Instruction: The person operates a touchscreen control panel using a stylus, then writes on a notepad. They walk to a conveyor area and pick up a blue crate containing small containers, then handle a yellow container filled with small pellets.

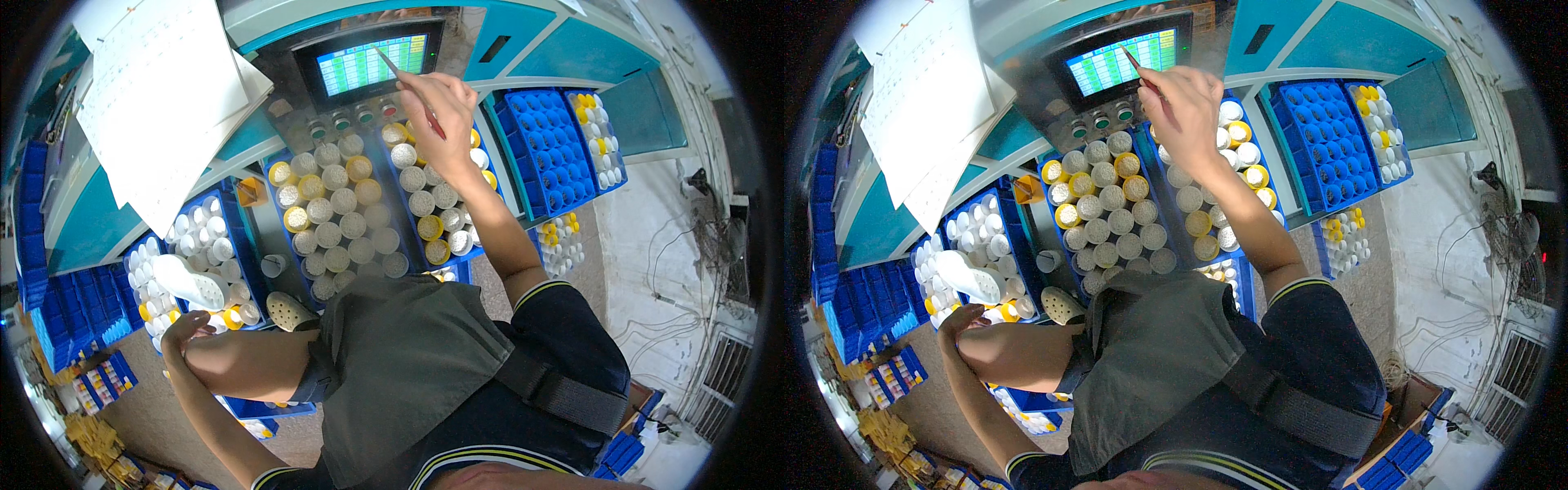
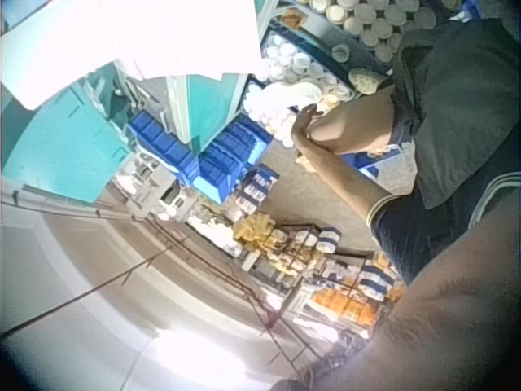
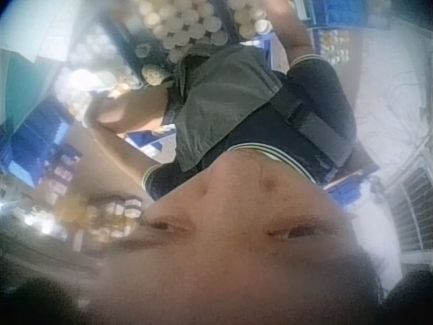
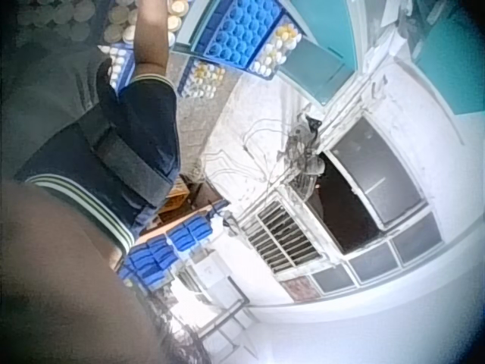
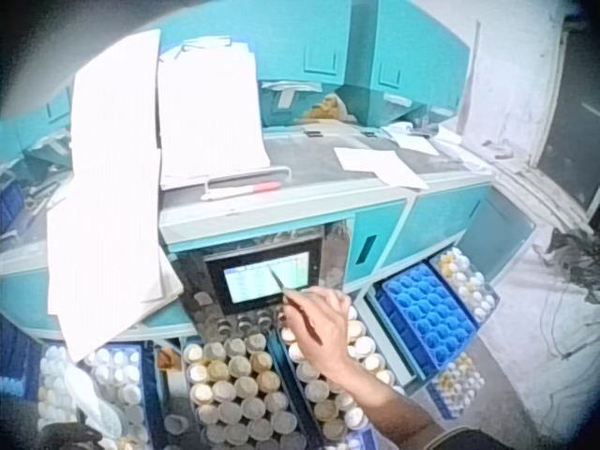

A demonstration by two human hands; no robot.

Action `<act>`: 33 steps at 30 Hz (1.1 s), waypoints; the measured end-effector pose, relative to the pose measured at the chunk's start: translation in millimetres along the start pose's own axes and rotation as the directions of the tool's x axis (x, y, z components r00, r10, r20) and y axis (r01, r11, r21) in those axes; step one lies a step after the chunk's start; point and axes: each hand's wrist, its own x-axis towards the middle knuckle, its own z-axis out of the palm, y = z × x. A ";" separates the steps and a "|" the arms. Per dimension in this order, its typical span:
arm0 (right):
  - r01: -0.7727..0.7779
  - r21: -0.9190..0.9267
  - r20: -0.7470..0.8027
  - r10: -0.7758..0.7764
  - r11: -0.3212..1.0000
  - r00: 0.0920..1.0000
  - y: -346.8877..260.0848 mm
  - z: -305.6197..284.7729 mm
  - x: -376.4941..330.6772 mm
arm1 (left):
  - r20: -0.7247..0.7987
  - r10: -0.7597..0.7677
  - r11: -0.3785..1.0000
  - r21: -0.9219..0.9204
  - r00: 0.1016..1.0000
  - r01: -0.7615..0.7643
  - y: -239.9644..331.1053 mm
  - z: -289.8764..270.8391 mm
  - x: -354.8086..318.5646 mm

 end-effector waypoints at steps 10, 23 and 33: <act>-0.049 0.055 0.051 0.047 0.997 0.998 -6.8 -3.1 -14.9 | -0.001 0.026 0.999 -0.042 1.000 -0.026 -6.5 -0.4 2.3; -0.150 0.003 -0.009 0.150 0.989 0.989 8.6 -13.5 -37.1 | 0.007 0.002 1.000 -0.010 1.000 -0.002 -7.1 -3.7 7.5; -0.160 -0.074 -0.030 0.159 0.984 0.987 28.0 -19.8 -31.2 | 0.002 0.018 1.000 -0.018 1.000 -0.018 -4.3 -4.1 5.5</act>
